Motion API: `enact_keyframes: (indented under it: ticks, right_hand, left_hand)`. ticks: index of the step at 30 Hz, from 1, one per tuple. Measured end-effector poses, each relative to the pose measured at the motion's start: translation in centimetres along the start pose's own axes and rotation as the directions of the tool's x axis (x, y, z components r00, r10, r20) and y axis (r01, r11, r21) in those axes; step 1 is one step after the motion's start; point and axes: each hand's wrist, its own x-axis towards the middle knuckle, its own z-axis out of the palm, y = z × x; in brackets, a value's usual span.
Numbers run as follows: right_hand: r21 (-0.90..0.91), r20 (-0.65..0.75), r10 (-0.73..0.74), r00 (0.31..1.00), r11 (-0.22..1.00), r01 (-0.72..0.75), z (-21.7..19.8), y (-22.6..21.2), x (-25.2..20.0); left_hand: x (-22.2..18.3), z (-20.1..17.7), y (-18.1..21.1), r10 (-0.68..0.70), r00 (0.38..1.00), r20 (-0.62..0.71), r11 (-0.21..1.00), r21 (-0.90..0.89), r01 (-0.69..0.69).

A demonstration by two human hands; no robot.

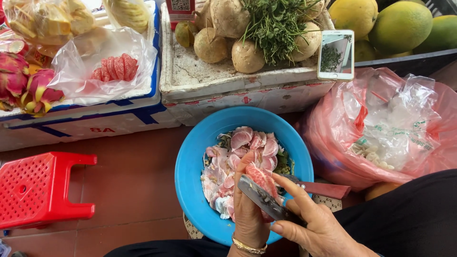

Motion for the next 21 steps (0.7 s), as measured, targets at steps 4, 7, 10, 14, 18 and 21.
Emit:
enact_keyframes:
  ticks: [4,7,10,14,18,21]
  right_hand:
    - [0.036,0.094,0.095,0.991,0.994,-0.099,-0.6,1.9,-0.8]
    - [0.029,0.036,-0.051,0.998,0.998,0.05,-0.2,1.9,-0.4]
    - [0.09,-0.032,-0.181,0.983,0.979,0.184,-0.1,1.4,0.1]
    - [0.138,-0.127,-0.312,0.941,0.934,0.328,0.2,2.3,0.7]
    - [0.267,-0.124,-0.288,0.95,0.912,0.312,-1.2,1.5,0.4]
    - [0.801,0.034,-0.076,0.997,0.598,0.018,-2.5,0.1,-0.1]
  left_hand:
    - [0.2,0.5,1.6,-0.109,0.992,-0.07,0.992,-0.078,0.104]
    - [0.0,0.4,1.0,-0.141,0.99,-0.028,0.99,-0.037,0.14]
    - [-0.2,0.5,0.0,-0.037,0.999,0.023,0.999,0.014,0.037]
    - [-0.1,0.0,-0.4,0.19,0.978,0.085,0.899,0.386,-0.208]
    - [0.4,0.1,-0.8,-0.017,1.0,-0.003,0.99,0.14,0.017]
    - [0.7,-0.7,-1.6,-0.017,0.987,0.163,0.998,-0.061,0.027]
